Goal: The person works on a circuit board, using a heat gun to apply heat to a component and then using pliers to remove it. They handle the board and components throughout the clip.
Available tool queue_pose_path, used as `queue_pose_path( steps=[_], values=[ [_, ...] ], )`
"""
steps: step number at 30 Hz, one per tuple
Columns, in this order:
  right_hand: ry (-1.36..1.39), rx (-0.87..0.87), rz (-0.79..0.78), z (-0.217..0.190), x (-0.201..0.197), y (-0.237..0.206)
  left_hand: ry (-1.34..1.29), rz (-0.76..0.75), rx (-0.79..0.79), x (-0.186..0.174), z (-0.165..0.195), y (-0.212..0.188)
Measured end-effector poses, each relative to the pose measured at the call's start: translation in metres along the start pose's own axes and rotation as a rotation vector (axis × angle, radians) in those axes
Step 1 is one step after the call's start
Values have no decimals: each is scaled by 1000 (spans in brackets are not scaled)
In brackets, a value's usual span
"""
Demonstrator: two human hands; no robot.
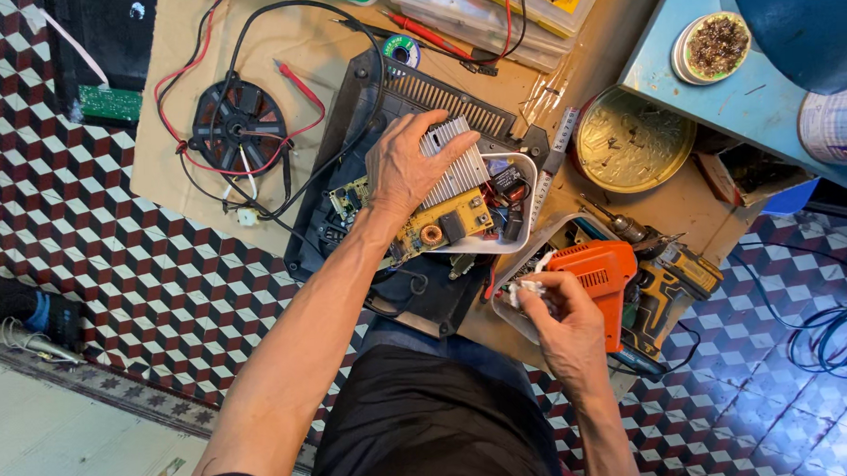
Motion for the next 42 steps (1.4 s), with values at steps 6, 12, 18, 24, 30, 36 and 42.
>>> queue_pose_path(
  steps=[6,12,18,24,30,36,42],
  values=[
    [34,-84,8,-21,21,5,1,-16,-53,-9,-5,-1],
    [50,-53,105,-26,20,15,-21,6,-22,-11,-12,-2],
    [-248,-360,119,-42,36,7,-38,1,-43,-18,-14,-3],
    [-175,-76,104,-42,60,2,-33,-9,-66,-23,-15,-4],
    [-456,-357,98,-57,75,5,-40,-22,-84,-23,-18,-2],
    [-253,-240,77,-46,72,0,-35,-15,-85,-27,-17,-2],
    [-411,-338,137,-46,61,0,-30,-5,-72,-27,-16,-2]
  ],
)
Point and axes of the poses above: each hand's wrist, its own y-axis towards the middle knuckle, its own x-axis out of the palm, z = x × y, the point moved 4 cm from there along y, towards the middle knuckle, and after that the axes turned 1 degree about -y, right-handed, at the moved point
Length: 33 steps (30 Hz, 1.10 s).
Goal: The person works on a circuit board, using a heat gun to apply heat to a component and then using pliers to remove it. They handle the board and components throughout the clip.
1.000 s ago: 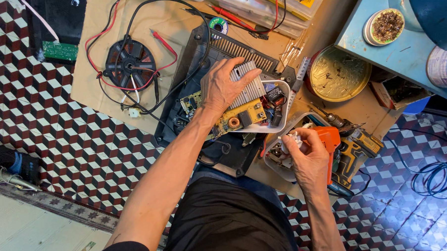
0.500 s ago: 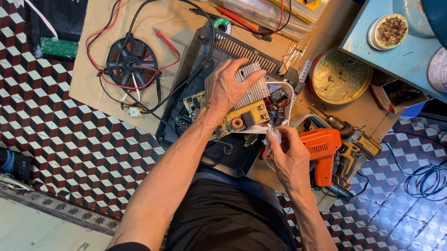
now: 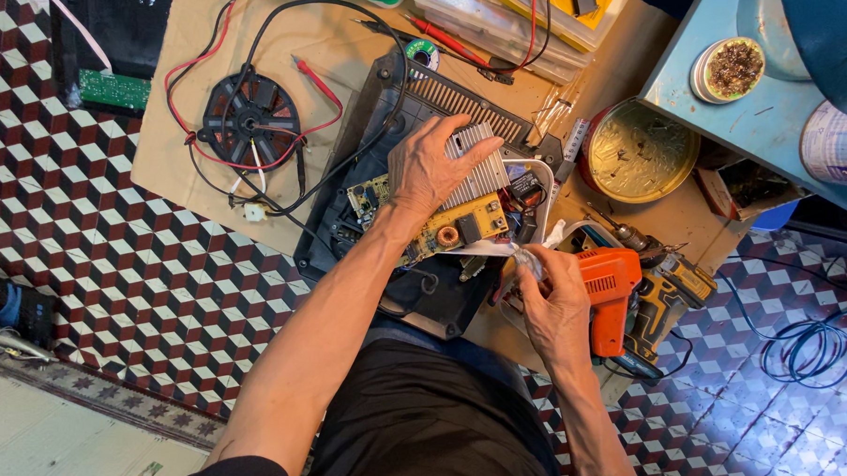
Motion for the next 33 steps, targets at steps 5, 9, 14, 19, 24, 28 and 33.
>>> queue_pose_path(
  steps=[5,9,14,19,24,28,33],
  values=[
    [-23,-42,6,0,-4,0,1,7,7,1,0,0],
    [-55,-28,18,-2,-5,0,4,8,10,0,1,0],
    [82,174,-3,4,-3,2,14,-13,-2,1,3,1],
    [5,42,23,0,-5,3,-2,-38,-20,1,3,2],
    [-17,14,37,3,-7,3,18,-36,-18,2,4,1],
    [-5,4,46,2,-8,3,21,-33,-13,2,3,2],
    [-45,-34,34,-8,-6,8,35,-36,-12,4,4,1]
  ],
)
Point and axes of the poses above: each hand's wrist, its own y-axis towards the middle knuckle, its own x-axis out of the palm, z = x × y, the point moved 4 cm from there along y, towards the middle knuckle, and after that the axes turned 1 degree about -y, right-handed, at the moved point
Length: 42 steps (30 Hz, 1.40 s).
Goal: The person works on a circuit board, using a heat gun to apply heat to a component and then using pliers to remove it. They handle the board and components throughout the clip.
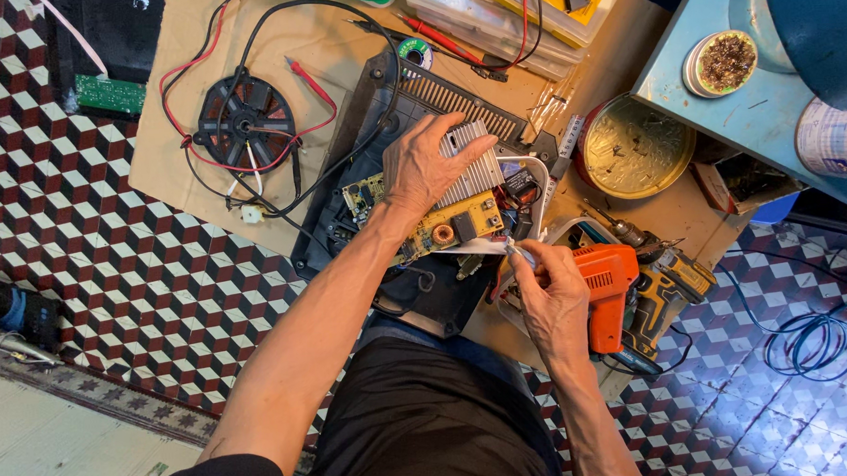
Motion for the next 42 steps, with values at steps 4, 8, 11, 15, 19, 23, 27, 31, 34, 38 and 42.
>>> queue_pose_path(
  steps=[4,8,11,15,19,23,27,31,34,38,42],
  values=[
    [50,-95,-13,-15,14,16,1,9,5,0,1,0],
    [-47,-205,19,-30,34,32,-8,7,13,0,0,0],
    [-226,-280,28,-38,45,42,-45,-17,-1,1,-2,1],
    [-316,-399,-36,-45,40,41,-47,-7,6,1,-3,1],
    [-323,-506,-130,-47,28,35,-71,-27,-48,0,-5,2],
    [-394,-615,-135,-45,27,38,-67,-8,-5,-1,-4,3],
    [-461,-682,-124,-39,29,46,-70,12,12,0,-6,4],
    [-450,-698,-98,-37,38,56,-43,35,58,-1,-6,4],
    [-429,-677,-61,-39,44,57,-59,34,50,-2,-6,3],
    [-379,-658,-23,-41,38,40,-112,36,20,0,-8,2],
    [-365,-634,-39,-41,40,35,-157,34,71,1,-8,6]
  ],
)
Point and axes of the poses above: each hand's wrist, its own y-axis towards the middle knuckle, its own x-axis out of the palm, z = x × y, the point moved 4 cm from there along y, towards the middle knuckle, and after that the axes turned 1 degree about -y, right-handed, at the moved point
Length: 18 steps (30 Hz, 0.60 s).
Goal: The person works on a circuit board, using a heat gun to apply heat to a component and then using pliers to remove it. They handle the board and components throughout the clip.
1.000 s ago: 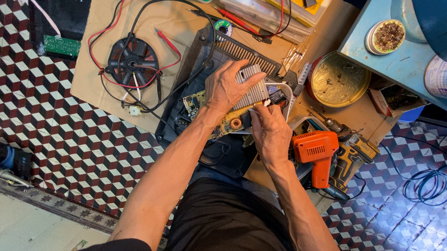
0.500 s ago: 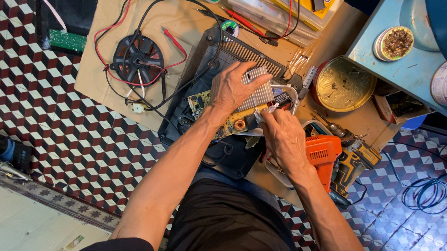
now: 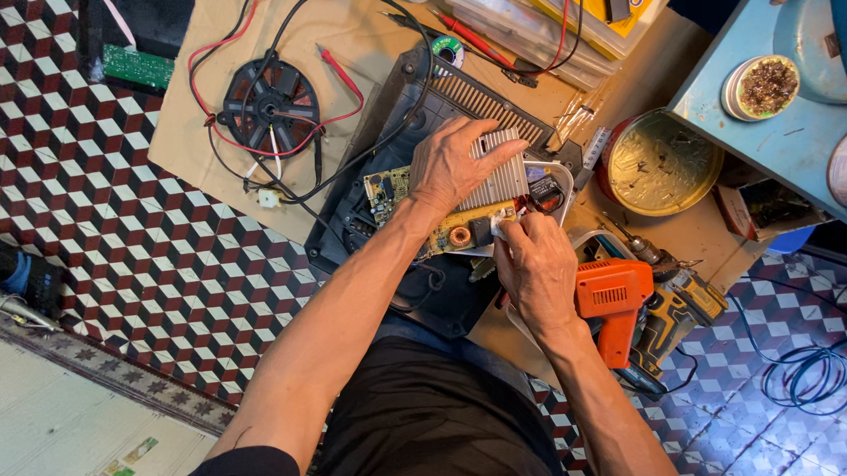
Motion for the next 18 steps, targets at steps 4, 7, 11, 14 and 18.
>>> queue_pose_path(
  steps=[4,7,11,14,18],
  values=[
    [-34,-40,33,1,8,13,49,-11,16,-1,3,-3],
    [-26,-41,29,-3,5,13,77,-21,-25,-3,4,-3],
    [-2,-13,0,-9,-2,-1,22,29,-12,-3,4,0],
    [2,-35,35,-7,4,6,51,-14,-18,-2,1,0],
    [-7,-55,51,-4,10,12,53,-38,-32,-3,2,-5]
  ],
)
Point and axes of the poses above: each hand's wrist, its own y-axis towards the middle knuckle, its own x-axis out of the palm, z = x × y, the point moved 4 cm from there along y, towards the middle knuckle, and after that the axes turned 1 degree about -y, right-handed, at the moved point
